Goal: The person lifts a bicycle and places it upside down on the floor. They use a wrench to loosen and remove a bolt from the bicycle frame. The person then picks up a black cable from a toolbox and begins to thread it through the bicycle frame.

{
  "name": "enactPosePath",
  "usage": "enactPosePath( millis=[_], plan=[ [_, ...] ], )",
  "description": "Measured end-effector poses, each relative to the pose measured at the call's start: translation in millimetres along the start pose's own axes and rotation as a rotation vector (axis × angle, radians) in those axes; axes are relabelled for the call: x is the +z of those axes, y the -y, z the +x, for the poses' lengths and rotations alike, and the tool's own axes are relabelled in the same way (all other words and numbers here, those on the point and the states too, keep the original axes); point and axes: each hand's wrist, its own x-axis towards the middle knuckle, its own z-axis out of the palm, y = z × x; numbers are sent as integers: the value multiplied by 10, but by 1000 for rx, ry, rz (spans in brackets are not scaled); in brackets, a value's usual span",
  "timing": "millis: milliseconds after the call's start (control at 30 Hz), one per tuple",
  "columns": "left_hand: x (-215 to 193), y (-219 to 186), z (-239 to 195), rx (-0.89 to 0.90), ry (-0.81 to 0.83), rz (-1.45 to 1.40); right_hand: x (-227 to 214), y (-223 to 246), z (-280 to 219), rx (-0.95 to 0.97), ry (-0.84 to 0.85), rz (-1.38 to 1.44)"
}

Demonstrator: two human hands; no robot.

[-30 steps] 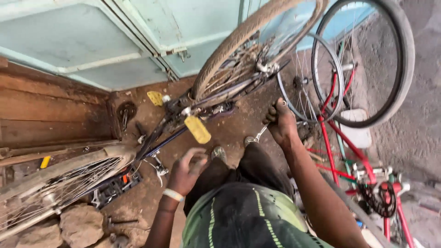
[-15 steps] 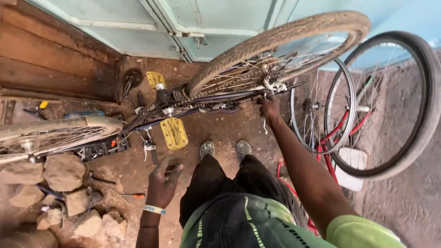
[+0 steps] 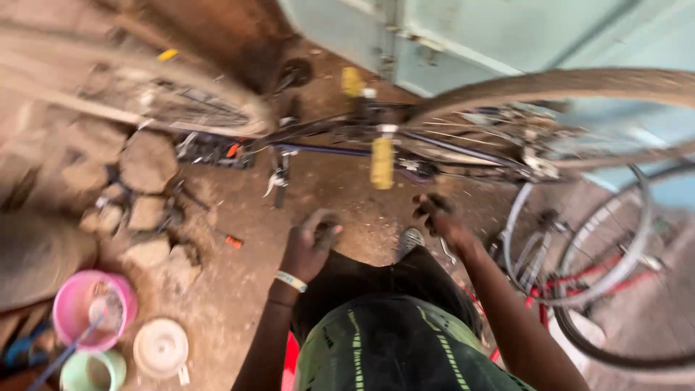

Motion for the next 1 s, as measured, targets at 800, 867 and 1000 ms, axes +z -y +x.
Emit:
enactPosePath(
  millis=[800,867,1000],
  plan=[
    [-2851,1605,-1048,-68,-516,-200,4688,1389,-1662,-663,784,-691],
    [-3029,1660,-950,-72,-530,-202,4889,1342,-1467,-638,796,-711],
    [-3409,1946,-674,-89,-545,-153,5437,1551,-1257,-615,851,-793]
  ],
)
